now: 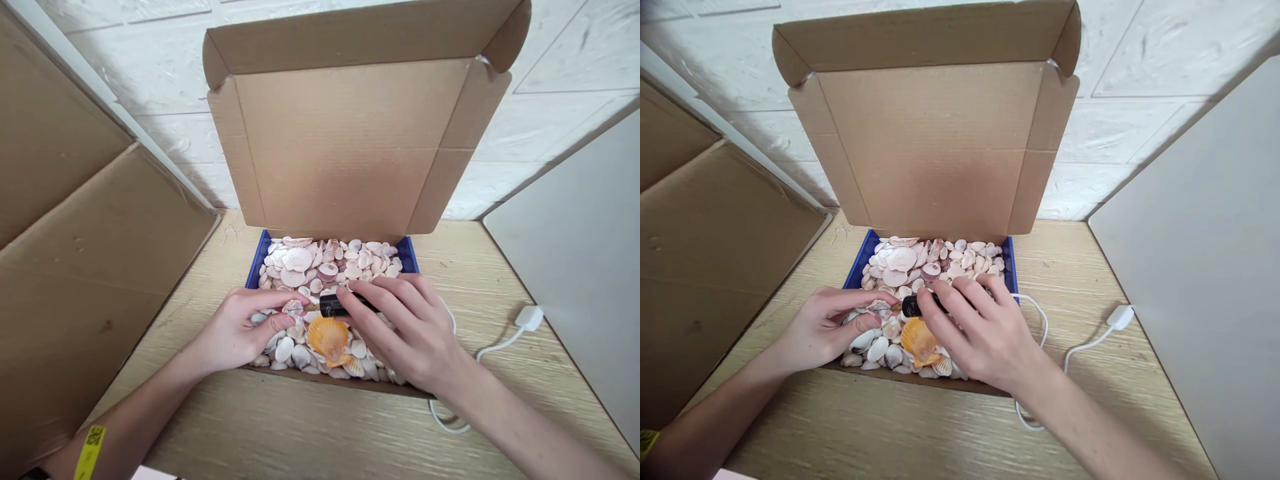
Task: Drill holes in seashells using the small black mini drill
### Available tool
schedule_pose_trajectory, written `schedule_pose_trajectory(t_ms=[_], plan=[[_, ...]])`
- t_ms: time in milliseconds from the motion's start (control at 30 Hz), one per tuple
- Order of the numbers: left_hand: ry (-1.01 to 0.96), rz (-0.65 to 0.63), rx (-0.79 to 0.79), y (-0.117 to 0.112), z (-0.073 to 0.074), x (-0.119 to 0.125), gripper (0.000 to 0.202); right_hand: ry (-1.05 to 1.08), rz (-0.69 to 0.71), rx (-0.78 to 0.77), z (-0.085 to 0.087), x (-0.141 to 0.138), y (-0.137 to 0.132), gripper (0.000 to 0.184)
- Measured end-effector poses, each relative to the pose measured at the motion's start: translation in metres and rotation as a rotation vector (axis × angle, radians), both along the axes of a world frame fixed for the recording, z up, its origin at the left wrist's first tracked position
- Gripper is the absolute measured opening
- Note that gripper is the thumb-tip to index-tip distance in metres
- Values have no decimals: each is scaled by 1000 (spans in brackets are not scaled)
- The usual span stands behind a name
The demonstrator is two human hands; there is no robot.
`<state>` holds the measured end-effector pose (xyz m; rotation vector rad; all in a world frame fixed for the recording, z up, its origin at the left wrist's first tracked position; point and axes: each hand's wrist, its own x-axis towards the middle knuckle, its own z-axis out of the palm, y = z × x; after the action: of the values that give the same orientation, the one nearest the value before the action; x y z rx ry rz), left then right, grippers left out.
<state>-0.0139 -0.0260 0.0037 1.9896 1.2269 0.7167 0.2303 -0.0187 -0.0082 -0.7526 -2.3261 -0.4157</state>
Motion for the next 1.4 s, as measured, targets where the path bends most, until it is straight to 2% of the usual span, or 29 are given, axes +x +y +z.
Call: schedule_pose_trajectory(t_ms=[167,233,367,567,667,767,967,1200,1400], plan=[[-26,29,28,2,2,1,22,-81,-34,-201,-3,-4,2,27],[-31,33,25,2,2,0,22,-82,-36,-236,-4,-5,1,28],[-26,26,4,1,2,0,23,-62,-28,-186,-4,-5,0,27],[-26,41,5,1,2,0,22,-31,9,2,1,0,-2,26],[-13,22,11,1,1,-1,22,-28,17,23,0,2,-2,26],[3,15,20,0,1,-1,22,0,11,-17,-1,1,-1,26],[30,19,1,1,3,-1,21,-32,-14,-200,-4,-3,-1,28],[-4,-2,40,0,2,0,23,-35,-15,-252,-5,-5,-2,35],[4,-112,150,-1,0,3,28,-57,34,-211,-5,-8,-3,30]])
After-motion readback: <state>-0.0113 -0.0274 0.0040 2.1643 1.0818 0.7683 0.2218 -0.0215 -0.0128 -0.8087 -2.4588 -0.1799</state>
